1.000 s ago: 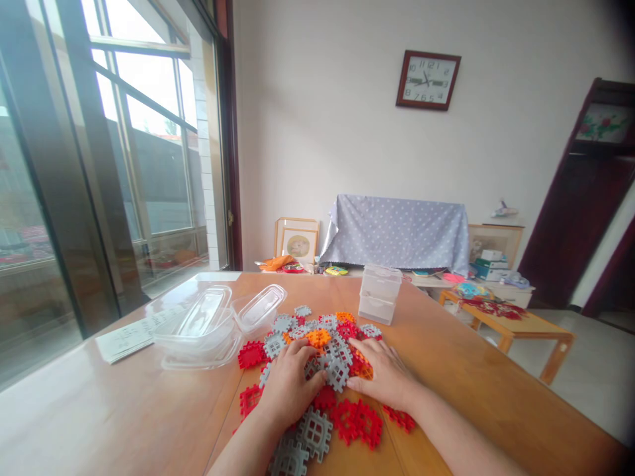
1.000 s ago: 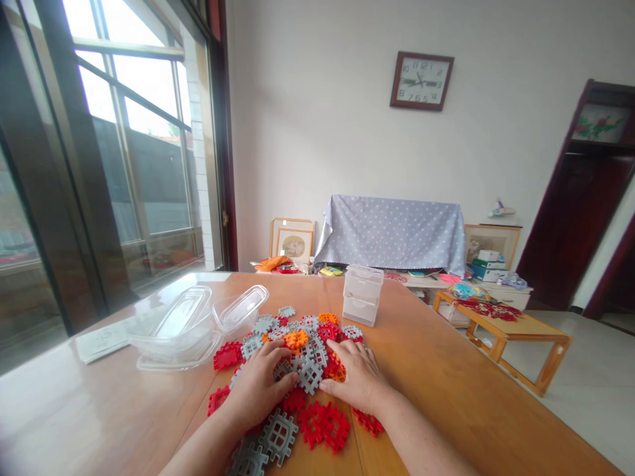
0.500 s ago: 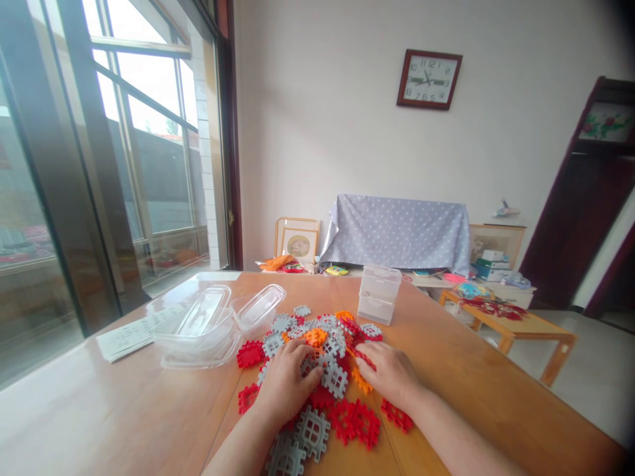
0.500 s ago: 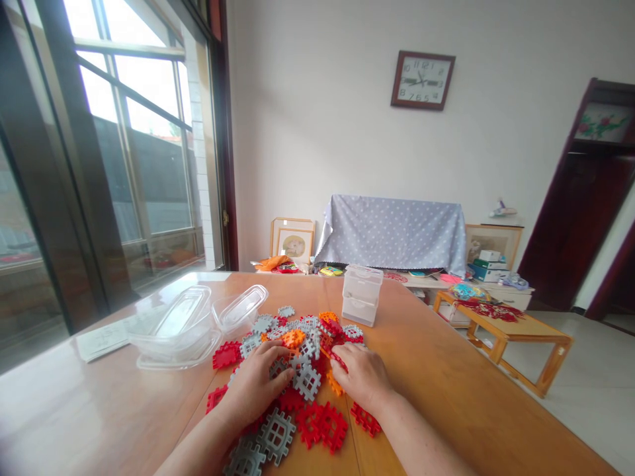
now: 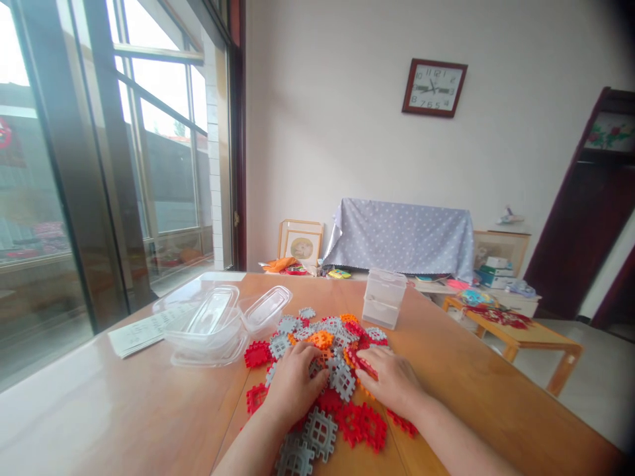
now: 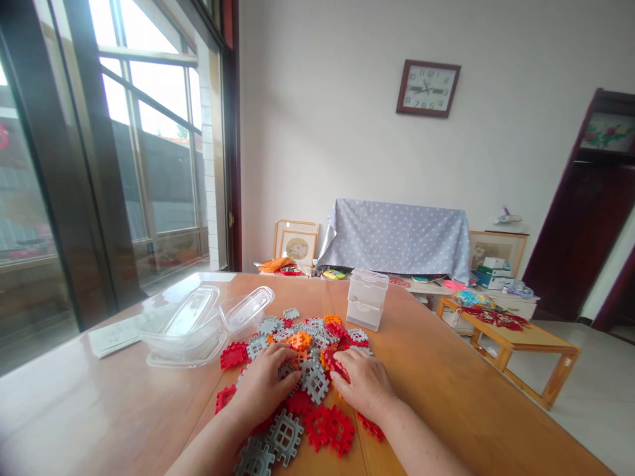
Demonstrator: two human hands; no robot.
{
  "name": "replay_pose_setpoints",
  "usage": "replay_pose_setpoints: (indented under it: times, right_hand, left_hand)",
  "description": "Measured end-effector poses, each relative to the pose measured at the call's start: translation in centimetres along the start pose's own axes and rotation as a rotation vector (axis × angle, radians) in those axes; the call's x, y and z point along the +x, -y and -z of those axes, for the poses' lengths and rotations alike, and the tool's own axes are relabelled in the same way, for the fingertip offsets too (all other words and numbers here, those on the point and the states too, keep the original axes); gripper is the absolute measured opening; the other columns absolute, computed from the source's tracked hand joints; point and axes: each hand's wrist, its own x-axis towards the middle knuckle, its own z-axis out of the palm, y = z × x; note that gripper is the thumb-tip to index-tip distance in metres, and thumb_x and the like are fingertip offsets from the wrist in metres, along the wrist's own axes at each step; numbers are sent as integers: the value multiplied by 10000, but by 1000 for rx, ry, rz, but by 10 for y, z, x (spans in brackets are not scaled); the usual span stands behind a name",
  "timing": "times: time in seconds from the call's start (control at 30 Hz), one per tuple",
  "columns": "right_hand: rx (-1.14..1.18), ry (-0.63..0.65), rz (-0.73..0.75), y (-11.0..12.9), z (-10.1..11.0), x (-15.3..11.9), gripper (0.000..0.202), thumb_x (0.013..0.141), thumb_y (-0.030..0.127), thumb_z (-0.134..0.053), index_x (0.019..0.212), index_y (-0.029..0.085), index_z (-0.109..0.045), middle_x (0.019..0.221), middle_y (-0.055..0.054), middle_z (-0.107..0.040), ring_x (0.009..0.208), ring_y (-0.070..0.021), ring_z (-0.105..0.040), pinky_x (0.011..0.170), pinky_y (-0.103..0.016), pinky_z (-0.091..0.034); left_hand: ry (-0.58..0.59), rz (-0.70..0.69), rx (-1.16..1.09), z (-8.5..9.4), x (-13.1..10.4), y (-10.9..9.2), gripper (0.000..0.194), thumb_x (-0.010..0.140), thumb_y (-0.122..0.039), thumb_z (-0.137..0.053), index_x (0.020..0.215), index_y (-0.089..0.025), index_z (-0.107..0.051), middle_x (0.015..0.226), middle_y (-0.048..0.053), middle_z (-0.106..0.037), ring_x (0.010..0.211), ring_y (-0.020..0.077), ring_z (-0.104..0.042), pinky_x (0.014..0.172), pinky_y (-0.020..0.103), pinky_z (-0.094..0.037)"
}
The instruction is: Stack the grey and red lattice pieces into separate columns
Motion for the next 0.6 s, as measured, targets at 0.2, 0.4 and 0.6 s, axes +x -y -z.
replay_pose_setpoints:
  times: [0.2, 0.4, 0.6]
  right_hand:
    - [-32, 56, -53, 3, -3, 3, 481, 870, 524, -601, 1290, 291, -635, 1198, -86, -717, 1094, -299, -655, 951, -404, -483]
    - [-56, 15, -21, -1, -9, 8, 325, 911, 313, -512, 1193, 304, -676, 1104, -60, -755, 990, -259, -704, 872, -350, -502]
    - [49, -101, -209, -6, -11, 12, 338, 884, 388, -519, 1162, 292, -685, 1069, -58, -766, 910, -252, -715, 767, -318, -513]
  left_hand:
    - [11, 5, -15, 2, -1, -1, 249, 833, -338, -627, 1076, -311, -676, 1201, 23, -650, 1152, 244, -571, 980, 339, -429]
    - [5, 37, -20, 4, -2, 1, 278, 818, -306, -624, 1095, -290, -647, 1161, 33, -659, 1105, 233, -588, 921, 315, -444]
    - [-97, 113, -128, 3, 5, 20, 255, 800, -189, -571, 1040, -231, -649, 1055, 44, -682, 991, 199, -616, 867, 289, -443]
